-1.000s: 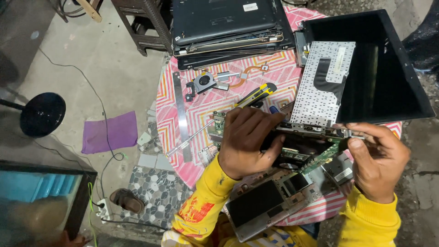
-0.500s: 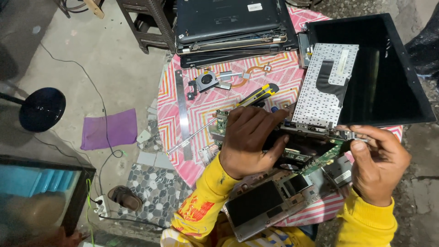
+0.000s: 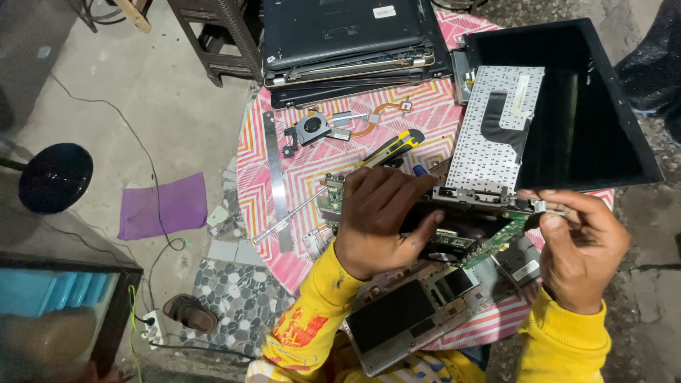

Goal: Aligning and installing a motherboard into a laptop chassis during a repair process.

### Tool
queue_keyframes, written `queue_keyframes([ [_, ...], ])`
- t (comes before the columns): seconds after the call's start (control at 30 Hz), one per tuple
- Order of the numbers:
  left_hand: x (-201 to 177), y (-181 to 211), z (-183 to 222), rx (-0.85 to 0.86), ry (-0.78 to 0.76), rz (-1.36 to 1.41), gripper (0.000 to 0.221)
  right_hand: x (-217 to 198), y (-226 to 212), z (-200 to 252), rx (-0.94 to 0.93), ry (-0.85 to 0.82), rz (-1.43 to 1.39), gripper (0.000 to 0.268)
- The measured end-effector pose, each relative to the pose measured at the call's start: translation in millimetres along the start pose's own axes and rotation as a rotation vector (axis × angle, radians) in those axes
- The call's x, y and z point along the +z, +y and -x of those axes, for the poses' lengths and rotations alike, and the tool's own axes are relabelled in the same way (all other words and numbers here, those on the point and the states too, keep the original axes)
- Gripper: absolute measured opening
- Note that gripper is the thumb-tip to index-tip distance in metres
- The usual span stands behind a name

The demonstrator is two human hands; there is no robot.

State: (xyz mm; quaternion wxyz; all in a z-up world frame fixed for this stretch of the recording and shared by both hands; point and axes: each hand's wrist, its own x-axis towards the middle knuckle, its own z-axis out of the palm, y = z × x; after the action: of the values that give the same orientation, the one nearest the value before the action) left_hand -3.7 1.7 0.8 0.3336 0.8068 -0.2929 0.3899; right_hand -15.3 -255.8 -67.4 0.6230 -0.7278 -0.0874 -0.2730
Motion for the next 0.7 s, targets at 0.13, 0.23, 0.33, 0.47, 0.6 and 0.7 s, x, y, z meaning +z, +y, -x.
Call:
queue_keyframes([
  [0.13, 1, 2, 4, -0.055, -0.030, -0.031, 0.033, -5, -2, 3, 0.033, 0.021, 0.165, 0.033],
  [0.23, -1, 1, 5, -0.056, -0.051, 0.003, 0.025, -4, -14, 2, 0.036, -0.017, 0.209, 0.032],
  [0.33, -1, -1, 5, -0.049, -0.051, 0.013, 0.020, -1, -16, 2, 0.034, -0.016, 0.241, 0.029],
  [0.47, -1, -1, 5, -0.052, -0.073, 0.011, 0.019, 0, -17, 4, 0.034, -0.020, 0.216, 0.029],
  [0.6, -2, -1, 5, -0.043, -0.067, 0.006, 0.019, 1, -17, 5, 0.061, -0.013, 0.220, 0.030],
  [0.7, -3, -1, 6, -0.037, -0.082, -0.002, 0.019, 3, -21, 3, 0.042, -0.031, 0.210, 0.031],
])
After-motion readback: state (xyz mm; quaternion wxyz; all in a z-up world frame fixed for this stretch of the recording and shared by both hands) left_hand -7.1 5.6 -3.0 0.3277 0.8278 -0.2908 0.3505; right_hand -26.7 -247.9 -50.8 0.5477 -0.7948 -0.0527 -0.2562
